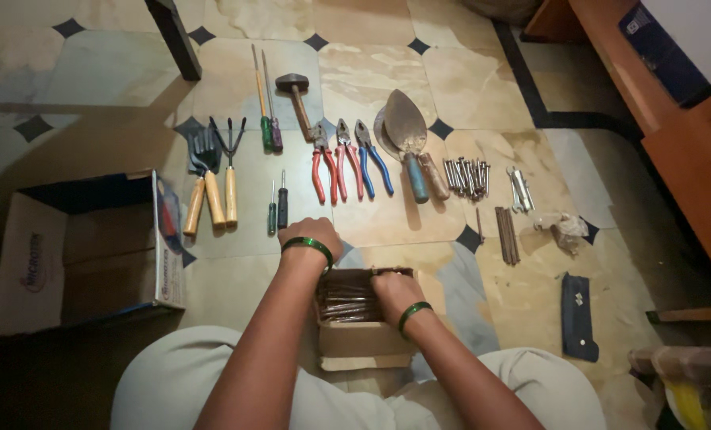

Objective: The person sits on the floor and organizes various hand tools and hardware into a cardboard box. They pick up metal rods, nails, and small fasteners from the floor and place them into the box, arranging them neatly.

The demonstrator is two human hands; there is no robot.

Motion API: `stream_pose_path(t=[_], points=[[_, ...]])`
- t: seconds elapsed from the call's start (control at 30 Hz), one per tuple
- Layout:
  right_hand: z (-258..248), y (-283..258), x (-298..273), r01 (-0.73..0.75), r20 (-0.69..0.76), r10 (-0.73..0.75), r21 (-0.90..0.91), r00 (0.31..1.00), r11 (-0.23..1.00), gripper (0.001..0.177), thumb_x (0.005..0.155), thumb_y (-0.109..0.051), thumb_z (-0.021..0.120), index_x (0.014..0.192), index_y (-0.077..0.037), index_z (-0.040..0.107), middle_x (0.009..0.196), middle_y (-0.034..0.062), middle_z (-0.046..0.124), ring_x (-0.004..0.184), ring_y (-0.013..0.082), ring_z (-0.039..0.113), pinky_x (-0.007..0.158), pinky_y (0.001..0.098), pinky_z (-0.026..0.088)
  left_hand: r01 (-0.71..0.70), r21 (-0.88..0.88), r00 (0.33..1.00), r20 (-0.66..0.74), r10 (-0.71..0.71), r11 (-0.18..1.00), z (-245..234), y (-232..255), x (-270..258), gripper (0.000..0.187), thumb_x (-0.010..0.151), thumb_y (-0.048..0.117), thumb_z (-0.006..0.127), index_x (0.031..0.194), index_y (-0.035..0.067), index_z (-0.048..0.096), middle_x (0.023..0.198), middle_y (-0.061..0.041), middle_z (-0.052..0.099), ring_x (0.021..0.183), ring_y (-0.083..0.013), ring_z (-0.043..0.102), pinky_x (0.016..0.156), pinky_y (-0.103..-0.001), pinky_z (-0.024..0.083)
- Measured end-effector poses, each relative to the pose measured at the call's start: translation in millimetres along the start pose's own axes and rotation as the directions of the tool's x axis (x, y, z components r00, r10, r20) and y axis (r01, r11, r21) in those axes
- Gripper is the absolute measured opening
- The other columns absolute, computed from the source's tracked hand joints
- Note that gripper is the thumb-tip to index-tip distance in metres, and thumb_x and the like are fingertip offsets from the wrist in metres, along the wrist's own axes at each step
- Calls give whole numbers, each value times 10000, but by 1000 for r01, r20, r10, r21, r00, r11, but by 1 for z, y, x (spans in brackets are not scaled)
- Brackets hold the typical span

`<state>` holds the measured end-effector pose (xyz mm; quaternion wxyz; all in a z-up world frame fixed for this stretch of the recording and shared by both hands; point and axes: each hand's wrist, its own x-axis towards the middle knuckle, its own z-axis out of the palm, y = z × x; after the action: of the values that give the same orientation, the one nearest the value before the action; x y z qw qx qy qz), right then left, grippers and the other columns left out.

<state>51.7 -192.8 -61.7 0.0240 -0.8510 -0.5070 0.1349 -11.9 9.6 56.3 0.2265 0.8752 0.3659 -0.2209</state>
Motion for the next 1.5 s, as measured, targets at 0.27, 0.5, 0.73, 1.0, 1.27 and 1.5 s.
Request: stream_pose_path(t=[0.27,0.5,0.73,1.0,1.27,1.5], points=[[-4,-1,3,32,28,-31,-58,999,998,170,744,-46,695,913,-34,707,909,229,733,873,386,721,792,479,571,1,17,1000,7,-1,1000,3,3,3,342,955,242,550,1228,133,726,1313,-145,691,1214,-329,669,1011,-470,513],[-7,0,-1,123,-20,-126,-119,992,985,131,718,-58,703,845,-48,731,934,232,723,899,391,712,817,481,566,-9,16,1000,0,9,1000,2,3,1,340,951,233,553,1237,136,710,1313,-142,681,1218,-329,661,1016,-473,505],[-36,-10,-5,110,103,-107,-23,989,994,146,778,-101,704,910,-39,711,934,213,719,899,390,702,828,484,553,-26,69,999,30,24,997,3,5,-2,335,952,263,579,1226,137,722,1296,-131,703,1205,-321,674,1047,-503,467],[-88,-3,-17,205,-200,-150,294,968,933,150,726,-51,682,845,-61,773,866,173,713,824,400,692,751,476,561,-406,177,902,237,362,896,35,25,11,660,628,369,960,1205,157,719,1265,-108,700,1186,-289,668,1005,-430,536],[-90,1,-11,-101,-72,188,634,980,767,162,741,-55,760,902,-53,776,885,122,788,838,228,784,790,331,601,-583,73,812,17,584,809,66,35,17,381,660,160,888,1025,143,780,1089,-139,746,1062,-332,694,918,-426,557],[-52,29,1,-161,0,288,829,958,535,286,743,10,797,984,-44,652,872,78,796,854,145,775,753,305,619,-572,54,817,-49,575,818,61,33,10,268,660,176,893,906,117,804,984,-186,744,961,-355,718,859,-434,582]])
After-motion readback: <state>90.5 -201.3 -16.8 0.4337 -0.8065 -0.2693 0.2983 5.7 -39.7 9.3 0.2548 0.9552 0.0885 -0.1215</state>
